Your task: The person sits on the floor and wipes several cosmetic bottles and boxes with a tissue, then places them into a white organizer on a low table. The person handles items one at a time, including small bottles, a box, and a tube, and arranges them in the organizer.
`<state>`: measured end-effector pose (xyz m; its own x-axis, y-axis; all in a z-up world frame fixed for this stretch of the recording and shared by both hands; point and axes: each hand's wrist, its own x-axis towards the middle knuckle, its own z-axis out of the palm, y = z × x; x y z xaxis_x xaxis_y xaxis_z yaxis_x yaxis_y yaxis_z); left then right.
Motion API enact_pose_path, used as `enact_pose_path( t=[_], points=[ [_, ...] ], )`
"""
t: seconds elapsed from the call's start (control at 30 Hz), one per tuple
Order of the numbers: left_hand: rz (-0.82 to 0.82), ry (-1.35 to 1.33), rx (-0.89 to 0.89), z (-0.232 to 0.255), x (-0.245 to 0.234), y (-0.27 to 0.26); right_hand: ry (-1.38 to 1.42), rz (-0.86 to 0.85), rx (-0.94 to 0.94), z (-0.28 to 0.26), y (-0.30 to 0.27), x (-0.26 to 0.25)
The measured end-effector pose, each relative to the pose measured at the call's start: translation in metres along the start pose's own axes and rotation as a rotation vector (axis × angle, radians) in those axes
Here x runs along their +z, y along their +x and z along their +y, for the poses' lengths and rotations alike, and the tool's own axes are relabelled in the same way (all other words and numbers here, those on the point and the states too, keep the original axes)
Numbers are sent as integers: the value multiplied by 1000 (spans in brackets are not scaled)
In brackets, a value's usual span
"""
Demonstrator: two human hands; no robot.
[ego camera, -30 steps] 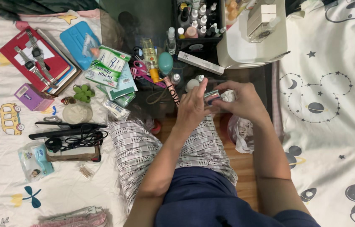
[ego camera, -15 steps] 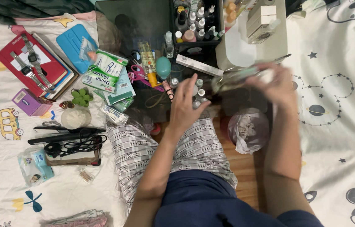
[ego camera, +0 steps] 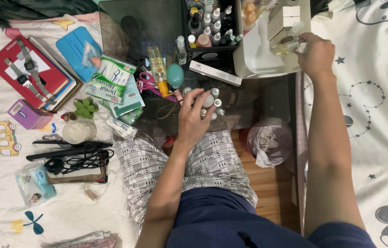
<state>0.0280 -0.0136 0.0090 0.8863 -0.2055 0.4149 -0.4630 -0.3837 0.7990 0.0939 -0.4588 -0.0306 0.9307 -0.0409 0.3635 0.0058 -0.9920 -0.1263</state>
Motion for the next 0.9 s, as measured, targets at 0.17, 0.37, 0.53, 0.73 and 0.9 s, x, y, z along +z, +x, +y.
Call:
enact_pose_path(
  t=[0.17,0.37,0.53,0.73,0.9],
  points=[
    [9,9,-10,-5,-6,0,-93,-16,-98,7,1,18],
    [5,12,-18,-5,-6,0,-169,17,-110,11,2,28],
    [19,13,-16,-6,-9,0,-183,23,-84,17,6,48],
    [45,56,10,-5,-14,-4,-174,47,-51,-14,15,33],
    [37,-17,-41,-10,-22,-2,140,233,-77,-91,3,-19]
  ],
)
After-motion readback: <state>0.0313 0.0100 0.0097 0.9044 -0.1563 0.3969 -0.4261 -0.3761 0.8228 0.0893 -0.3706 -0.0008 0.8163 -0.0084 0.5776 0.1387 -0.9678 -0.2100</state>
